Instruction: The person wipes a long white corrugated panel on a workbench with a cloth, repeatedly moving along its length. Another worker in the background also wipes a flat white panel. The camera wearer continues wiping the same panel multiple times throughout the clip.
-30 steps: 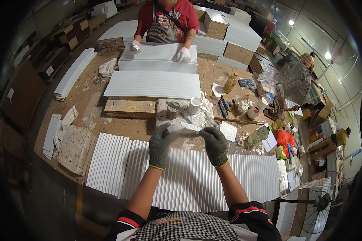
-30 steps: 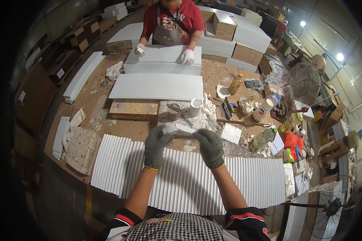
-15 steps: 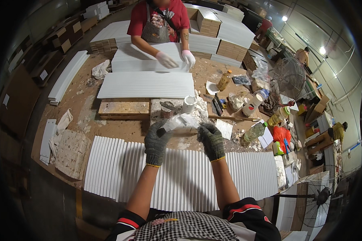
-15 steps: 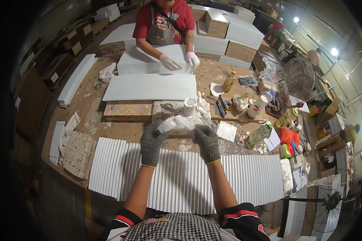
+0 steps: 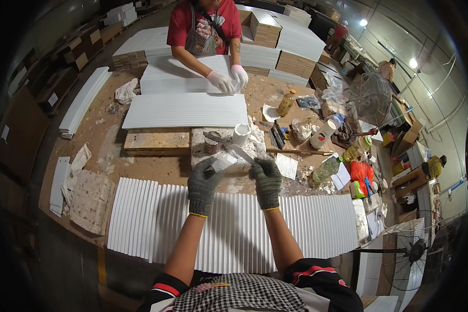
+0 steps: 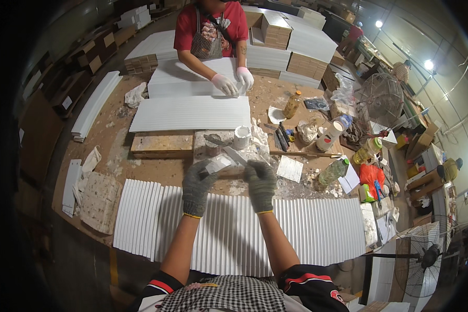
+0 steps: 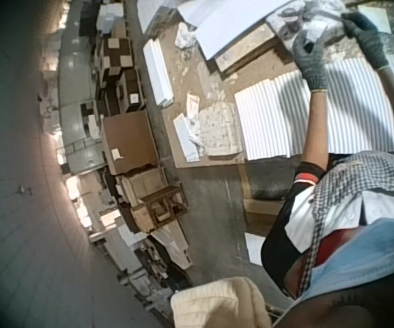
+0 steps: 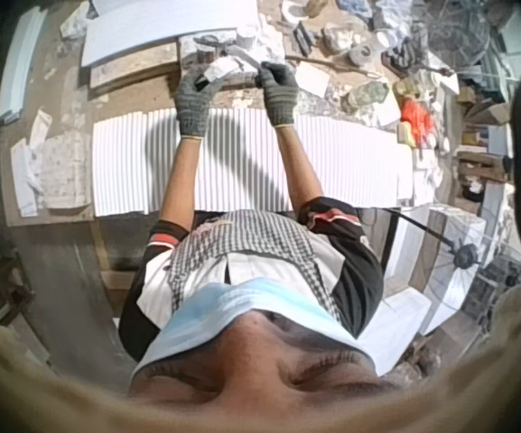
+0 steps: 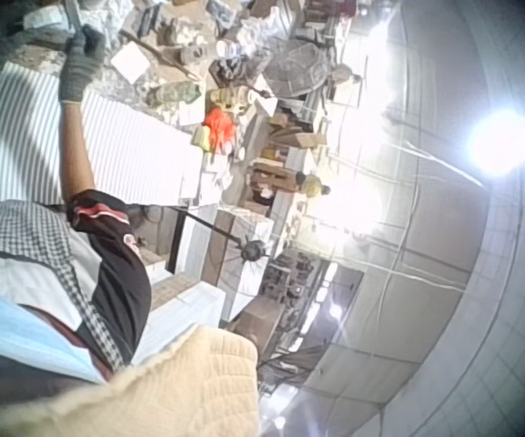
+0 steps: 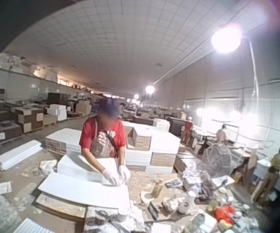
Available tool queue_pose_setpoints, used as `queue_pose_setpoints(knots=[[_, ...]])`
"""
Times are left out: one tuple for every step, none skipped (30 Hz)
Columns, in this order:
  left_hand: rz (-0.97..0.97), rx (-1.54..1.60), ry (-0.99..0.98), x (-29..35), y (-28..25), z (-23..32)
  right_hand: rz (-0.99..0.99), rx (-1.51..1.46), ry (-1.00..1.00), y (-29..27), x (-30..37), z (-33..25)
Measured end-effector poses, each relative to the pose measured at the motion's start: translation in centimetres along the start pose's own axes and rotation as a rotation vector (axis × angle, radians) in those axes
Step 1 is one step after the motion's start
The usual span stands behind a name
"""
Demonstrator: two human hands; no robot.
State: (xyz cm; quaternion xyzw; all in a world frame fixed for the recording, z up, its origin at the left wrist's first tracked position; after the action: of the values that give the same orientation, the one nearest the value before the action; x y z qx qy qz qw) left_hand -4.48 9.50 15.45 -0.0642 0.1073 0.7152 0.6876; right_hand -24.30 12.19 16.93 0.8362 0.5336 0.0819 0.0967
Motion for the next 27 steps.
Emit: queue_pose_setpoints(knots=[[-0.005, 0.003, -0.009, 0.1, 0.2, -0.2, -0.088, -0.001, -0.127, 0.3, 0.5, -0.3], [-0.016, -0.014, -0.041, 0.2, 0.3, -0.3, 0.003, 0.272, -0.413, 0.5, 0.7, -0.8], [-0.007, 0.115, -0.067, 0.3, 0.3, -0.4, 0.055, 0.557, -0.619, 0.6, 1.0, -1.1], [0.001, 0.228, -0.112, 0.4, 0.5, -0.4, -0.013, 0.572, -0.636, 0.5, 1.3, -1.2], [0.019, 0.335, -0.18, 0.4, 0.5, -0.5, -0.011, 0.662, -0.712, 0.1, 1.4, -1.4], [0.043, 0.4, -0.192, 0.5, 0.5, -0.6, -0.019, 0.753, -0.741, -0.5, 1.6, -1.5], [0.05, 0.424, -0.199, 0.5, 0.5, -0.6, -0.021, 0.836, -0.792, -1.1, 1.6, -1.6], [0.057, 0.446, -0.207, 0.5, 0.2, -0.6, -0.032, 0.797, -0.793, -1.9, 1.6, -1.6], [0.064, 0.467, -0.214, 0.5, 0.0, -0.7, -0.015, 0.719, -0.851, -2.5, 1.5, -1.6], [0.063, 0.449, -0.221, 0.6, -0.2, -0.8, 0.026, 0.652, -0.715, -3.3, 1.4, -1.7], [0.047, 0.406, -0.184, 0.5, -0.5, -0.9, 0.032, 0.533, -0.682, -3.7, 1.4, -1.7], [0.033, 0.369, -0.156, 0.5, -0.6, -1.1, 0.116, 0.595, -0.68, -4.2, 1.5, -1.8], [0.028, 0.329, -0.144, 0.5, -0.7, -1.2, 0.055, 0.418, -0.463, -4.4, 1.5, -1.6], [0.017, 0.265, -0.104, 0.5, -0.7, -1.4, 0.014, 0.237, -0.203, -4.5, 1.4, -1.4], [0.011, 0.242, -0.079, 0.5, -0.6, -1.5, -0.016, 0.048, 0.053, -4.4, 1.4, -1.1], [0.01, 0.215, -0.061, 0.6, -0.5, -1.6, -0.113, 0.031, 0.112, -4.1, 1.3, -0.9], [0.016, 0.183, -0.057, 0.7, -0.2, -1.7, -0.182, -0.029, 0.193, -3.9, 1.4, -0.7], [0.0, 0.175, -0.038, 0.8, -0.1, -1.7, -0.141, 0.0, 0.261, -3.6, 1.1, -0.5], [-0.01, 0.162, -0.035, 1.0, 0.0, -1.6, -0.143, 0.018, 0.34, -3.4, 1.0, -0.2], [-0.017, 0.132, -0.04, 1.0, 0.2, -1.5, -0.122, -0.027, 0.281, -3.3, 0.9, 0.0], [-0.024, 0.134, -0.038, 1.1, 0.2, -1.4, -0.062, -0.058, 0.278, -3.2, 0.7, 0.2], [-0.025, 0.117, -0.041, 1.1, 0.3, -1.3, -0.025, -0.08, 0.301, -3.2, 0.8, 0.6], [-0.016, 0.08, -0.062, 1.0, 0.3, -1.2, 0.032, -0.115, 0.297, -3.1, 0.7, 0.8], [-0.018, 0.065, -0.023, 1.1, 0.3, -1.1, -0.027, -0.064, 0.27, -3.1, 1.0, 1.1], [-0.018, 0.032, -0.011, 1.1, 0.4, -1.2, -0.065, -0.074, 0.332, -2.9, 1.0, 1.4], [-0.019, 0.0, -0.001, 1.2, 0.4, -1.2, -0.062, -0.089, 0.36, -2.9, 1.0, 1.6], [-0.013, -0.01, 0.01, 1.4, 0.4, -1.3, -0.057, -0.083, 0.453, -2.8, 0.7, 1.9]])
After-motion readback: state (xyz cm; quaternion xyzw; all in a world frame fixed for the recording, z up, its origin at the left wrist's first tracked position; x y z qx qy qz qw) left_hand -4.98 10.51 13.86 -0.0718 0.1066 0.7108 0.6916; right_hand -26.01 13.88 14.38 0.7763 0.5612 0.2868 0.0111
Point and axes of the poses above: each hand's wrist, its own x-axis away from the middle knuckle, its own y-axis out of the palm, z = x × y, the point moved 1 cm from there along -x, towards the middle knuckle, and after that the axes turned 9 degrees about y, right-handed, at the moved point
